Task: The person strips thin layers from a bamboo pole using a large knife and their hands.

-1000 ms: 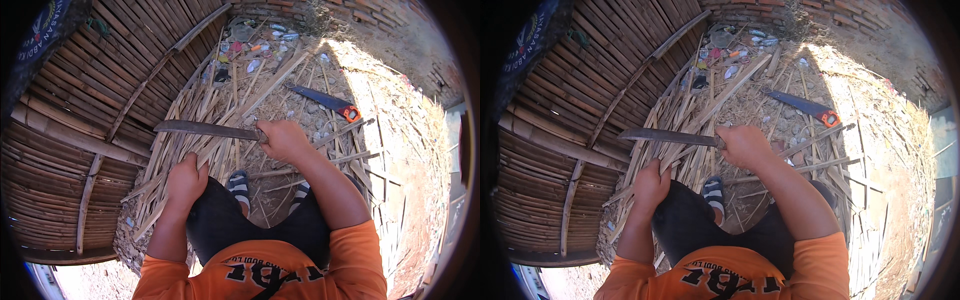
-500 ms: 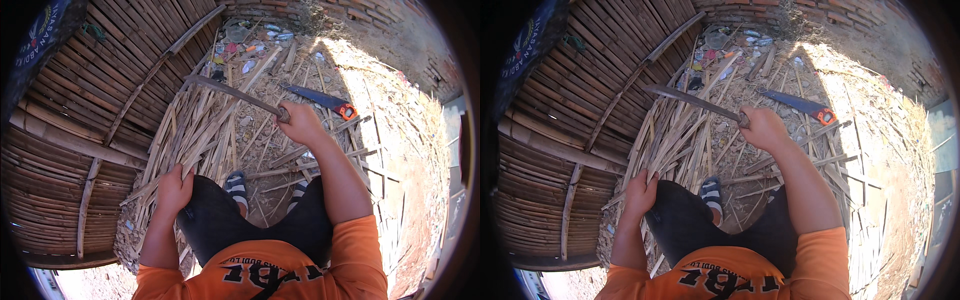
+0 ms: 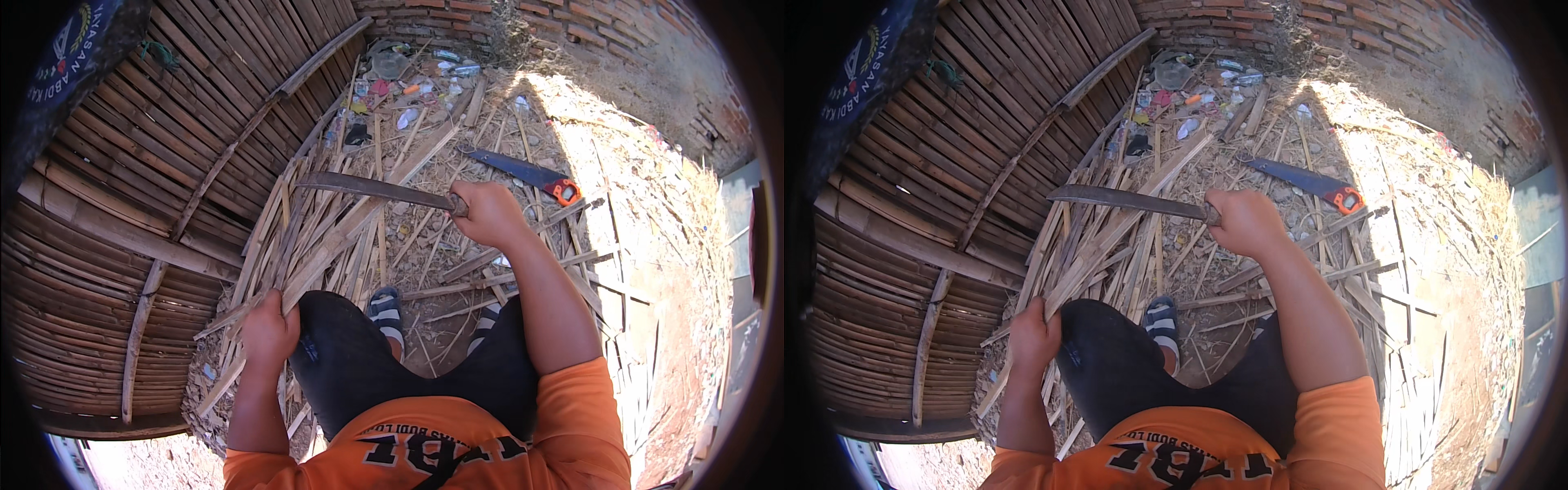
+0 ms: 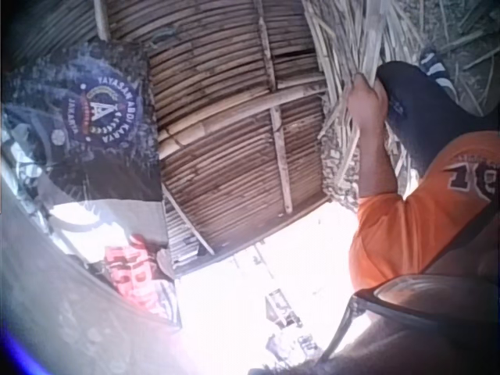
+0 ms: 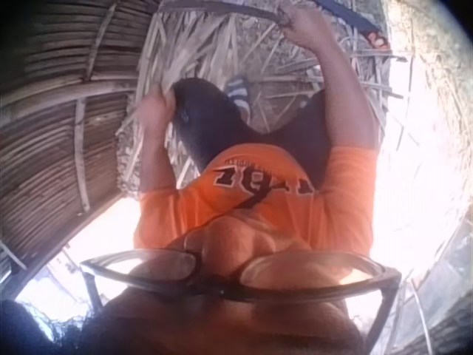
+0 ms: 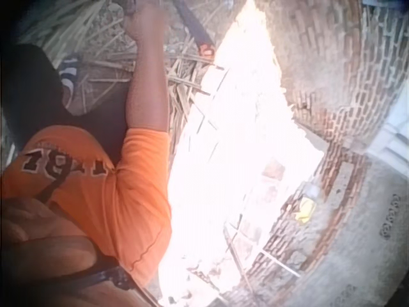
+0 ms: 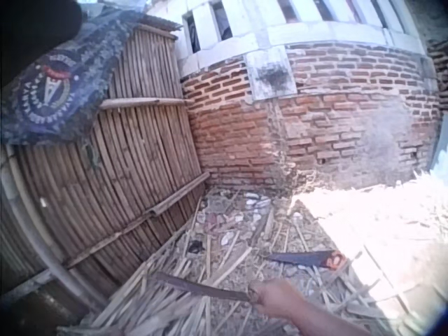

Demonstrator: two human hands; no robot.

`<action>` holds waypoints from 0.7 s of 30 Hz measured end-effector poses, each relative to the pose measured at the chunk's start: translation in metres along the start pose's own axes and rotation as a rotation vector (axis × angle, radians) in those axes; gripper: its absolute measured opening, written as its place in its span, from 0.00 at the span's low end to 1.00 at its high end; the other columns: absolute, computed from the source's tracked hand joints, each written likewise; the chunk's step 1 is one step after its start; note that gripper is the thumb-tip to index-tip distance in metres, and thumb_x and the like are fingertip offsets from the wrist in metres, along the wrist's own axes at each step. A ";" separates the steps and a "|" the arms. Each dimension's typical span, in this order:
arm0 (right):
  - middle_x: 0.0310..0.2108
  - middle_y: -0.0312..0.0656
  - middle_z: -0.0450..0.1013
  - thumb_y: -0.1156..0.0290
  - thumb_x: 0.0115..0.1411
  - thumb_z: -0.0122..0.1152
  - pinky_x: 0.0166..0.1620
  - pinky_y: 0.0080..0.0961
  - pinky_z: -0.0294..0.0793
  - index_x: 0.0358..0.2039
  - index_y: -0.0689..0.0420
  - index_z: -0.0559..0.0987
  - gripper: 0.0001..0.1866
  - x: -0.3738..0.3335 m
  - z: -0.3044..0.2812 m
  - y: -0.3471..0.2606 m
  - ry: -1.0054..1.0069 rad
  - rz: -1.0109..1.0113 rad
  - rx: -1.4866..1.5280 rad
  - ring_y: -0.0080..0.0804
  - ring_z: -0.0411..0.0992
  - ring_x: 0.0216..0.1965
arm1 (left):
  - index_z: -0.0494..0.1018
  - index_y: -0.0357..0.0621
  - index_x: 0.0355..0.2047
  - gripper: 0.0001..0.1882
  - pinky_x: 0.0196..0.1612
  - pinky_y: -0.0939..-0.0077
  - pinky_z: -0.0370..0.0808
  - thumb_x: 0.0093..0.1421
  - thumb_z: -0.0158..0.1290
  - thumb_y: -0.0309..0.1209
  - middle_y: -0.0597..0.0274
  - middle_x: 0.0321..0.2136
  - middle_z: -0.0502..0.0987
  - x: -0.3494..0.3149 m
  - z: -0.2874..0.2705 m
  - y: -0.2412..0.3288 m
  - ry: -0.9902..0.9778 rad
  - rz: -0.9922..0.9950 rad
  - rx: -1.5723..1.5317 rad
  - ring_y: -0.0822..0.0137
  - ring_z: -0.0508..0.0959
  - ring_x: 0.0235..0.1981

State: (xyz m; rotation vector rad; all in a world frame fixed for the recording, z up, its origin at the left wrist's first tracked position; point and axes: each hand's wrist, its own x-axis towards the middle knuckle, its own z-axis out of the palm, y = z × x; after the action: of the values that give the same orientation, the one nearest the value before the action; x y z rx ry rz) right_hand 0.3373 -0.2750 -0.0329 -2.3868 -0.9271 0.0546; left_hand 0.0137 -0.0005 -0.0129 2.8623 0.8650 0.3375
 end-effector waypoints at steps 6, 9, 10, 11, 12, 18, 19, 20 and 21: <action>0.29 0.51 0.79 0.62 0.57 0.69 0.38 0.43 0.76 0.45 0.62 0.81 0.20 0.005 -0.010 0.105 0.353 0.387 0.211 0.48 0.79 0.31 | 0.72 0.37 0.35 0.13 0.37 0.40 0.75 0.61 0.55 0.37 0.35 0.28 0.79 0.007 0.008 -0.061 0.003 -0.006 0.050 0.32 0.80 0.32; 0.26 0.46 0.78 0.62 0.57 0.71 0.34 0.36 0.73 0.43 0.63 0.81 0.19 0.003 -0.017 0.096 0.351 0.518 0.441 0.37 0.76 0.26 | 0.71 0.35 0.37 0.14 0.40 0.41 0.76 0.60 0.56 0.36 0.34 0.30 0.79 0.027 0.011 -0.089 -0.042 -0.089 0.132 0.32 0.80 0.35; 0.26 0.45 0.77 0.61 0.57 0.71 0.33 0.34 0.73 0.43 0.63 0.81 0.19 0.004 -0.019 0.092 0.346 0.524 0.498 0.35 0.75 0.25 | 0.71 0.36 0.38 0.15 0.41 0.41 0.76 0.60 0.57 0.37 0.34 0.31 0.79 0.040 0.017 -0.100 -0.062 -0.114 0.170 0.33 0.80 0.36; 0.25 0.43 0.76 0.61 0.57 0.71 0.32 0.32 0.72 0.42 0.63 0.81 0.19 0.004 -0.017 0.086 0.335 0.531 0.558 0.32 0.74 0.24 | 0.71 0.38 0.45 0.20 0.45 0.43 0.76 0.60 0.59 0.39 0.34 0.37 0.79 0.059 0.023 -0.113 -0.012 -0.160 0.154 0.35 0.79 0.41; 0.25 0.43 0.76 0.61 0.57 0.72 0.32 0.32 0.72 0.42 0.62 0.81 0.20 0.001 -0.014 0.082 0.303 0.515 0.530 0.32 0.73 0.24 | 0.70 0.39 0.51 0.25 0.48 0.45 0.76 0.59 0.62 0.42 0.34 0.44 0.78 0.075 0.027 -0.121 0.038 -0.205 0.139 0.36 0.79 0.46; 0.25 0.43 0.77 0.59 0.58 0.72 0.36 0.33 0.72 0.43 0.60 0.82 0.19 -0.015 -0.049 0.062 0.301 0.460 0.330 0.31 0.75 0.28 | 0.64 0.45 0.66 0.39 0.59 0.50 0.71 0.59 0.64 0.45 0.42 0.57 0.72 0.141 0.015 -0.080 0.156 0.015 0.233 0.44 0.72 0.59; 0.25 0.43 0.77 0.58 0.58 0.72 0.38 0.32 0.73 0.42 0.60 0.82 0.20 -0.016 -0.057 0.049 0.314 0.474 0.328 0.31 0.76 0.30 | 0.66 0.44 0.65 0.37 0.59 0.51 0.72 0.60 0.64 0.43 0.43 0.56 0.73 0.137 0.016 -0.072 0.164 0.053 0.180 0.44 0.73 0.58; 0.25 0.42 0.77 0.57 0.58 0.72 0.37 0.32 0.73 0.41 0.61 0.82 0.20 -0.021 -0.067 0.047 0.367 0.449 0.306 0.31 0.76 0.29 | 0.67 0.43 0.64 0.35 0.58 0.51 0.72 0.60 0.64 0.42 0.44 0.55 0.74 0.134 0.023 -0.063 0.163 0.101 0.112 0.43 0.74 0.57; 0.24 0.41 0.77 0.57 0.58 0.72 0.36 0.31 0.73 0.40 0.61 0.82 0.20 -0.024 -0.074 0.048 0.420 0.425 0.285 0.30 0.76 0.29 | 0.68 0.42 0.63 0.33 0.58 0.52 0.72 0.60 0.64 0.40 0.44 0.54 0.74 0.130 0.032 -0.060 0.136 0.118 0.021 0.44 0.75 0.56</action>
State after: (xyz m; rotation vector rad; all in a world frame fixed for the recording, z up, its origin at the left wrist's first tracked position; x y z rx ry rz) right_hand 0.3655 -0.3559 0.0000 -2.1662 -0.1963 -0.1385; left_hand 0.0952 0.1197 -0.0328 2.9457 0.7252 0.5453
